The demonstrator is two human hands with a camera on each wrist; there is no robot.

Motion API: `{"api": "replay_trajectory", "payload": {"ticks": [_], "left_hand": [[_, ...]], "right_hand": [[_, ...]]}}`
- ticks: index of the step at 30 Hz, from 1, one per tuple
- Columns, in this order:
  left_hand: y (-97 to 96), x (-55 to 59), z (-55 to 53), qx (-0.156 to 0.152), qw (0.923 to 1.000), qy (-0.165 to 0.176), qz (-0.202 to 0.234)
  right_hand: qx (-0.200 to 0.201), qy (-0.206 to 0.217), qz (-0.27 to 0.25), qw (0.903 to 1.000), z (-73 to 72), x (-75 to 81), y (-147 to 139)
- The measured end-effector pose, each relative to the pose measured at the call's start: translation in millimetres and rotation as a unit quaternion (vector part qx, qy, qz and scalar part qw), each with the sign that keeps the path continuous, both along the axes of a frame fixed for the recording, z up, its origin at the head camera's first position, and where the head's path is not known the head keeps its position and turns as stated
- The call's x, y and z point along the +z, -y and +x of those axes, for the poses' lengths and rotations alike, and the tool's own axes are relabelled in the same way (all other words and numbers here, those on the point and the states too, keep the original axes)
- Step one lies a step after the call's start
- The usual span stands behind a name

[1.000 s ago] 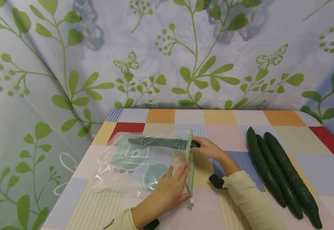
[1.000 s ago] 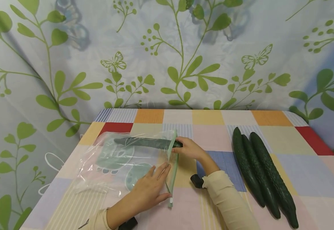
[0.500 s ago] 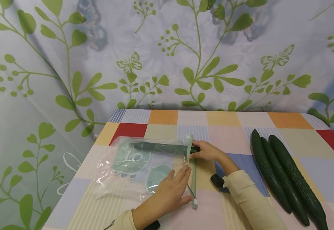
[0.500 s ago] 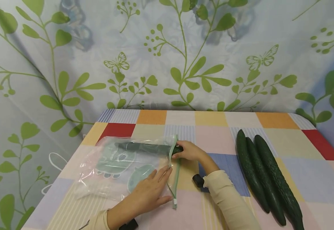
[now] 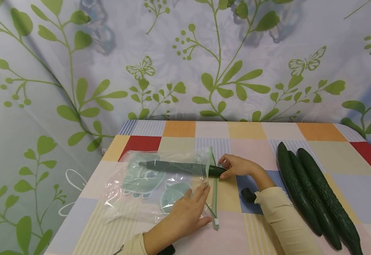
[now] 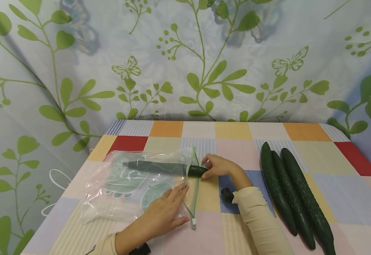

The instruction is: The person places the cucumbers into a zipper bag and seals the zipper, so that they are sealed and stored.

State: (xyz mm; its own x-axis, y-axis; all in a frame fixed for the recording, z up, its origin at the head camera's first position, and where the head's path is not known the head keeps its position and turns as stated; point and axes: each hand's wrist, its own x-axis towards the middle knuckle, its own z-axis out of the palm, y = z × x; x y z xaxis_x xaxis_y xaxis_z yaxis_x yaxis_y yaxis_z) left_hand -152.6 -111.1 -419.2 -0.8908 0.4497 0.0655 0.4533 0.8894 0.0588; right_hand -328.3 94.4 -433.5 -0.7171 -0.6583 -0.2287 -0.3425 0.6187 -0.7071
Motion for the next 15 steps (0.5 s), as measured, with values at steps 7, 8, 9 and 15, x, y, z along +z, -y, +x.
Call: {"api": "replay_trajectory", "payload": {"ticks": [7,8,9,15], "left_hand": [[0.2,-1.0,-2.0,-0.004,1.0000,0.002,-0.003],[0.3,-1.4,-2.2,-0.004,1.0000,0.004,0.001],[0.5,-1.9,-2.4,-0.004,1.0000,0.007,0.004],[0.5,-4.7,-2.1,0.001,0.9998,0.019,0.007]], "right_hand": [[0.036,-0.026,-0.005,0.9990,-1.3,-2.3,-0.8],[0.040,-0.039,-0.004,0.9984,-1.5,-2.6,-0.4],[0.045,-0.045,-0.007,0.9980,-1.2,-2.5,0.0],[0.042,0.004,-0.021,0.9989,1.8,-3.0,-0.3]]}}
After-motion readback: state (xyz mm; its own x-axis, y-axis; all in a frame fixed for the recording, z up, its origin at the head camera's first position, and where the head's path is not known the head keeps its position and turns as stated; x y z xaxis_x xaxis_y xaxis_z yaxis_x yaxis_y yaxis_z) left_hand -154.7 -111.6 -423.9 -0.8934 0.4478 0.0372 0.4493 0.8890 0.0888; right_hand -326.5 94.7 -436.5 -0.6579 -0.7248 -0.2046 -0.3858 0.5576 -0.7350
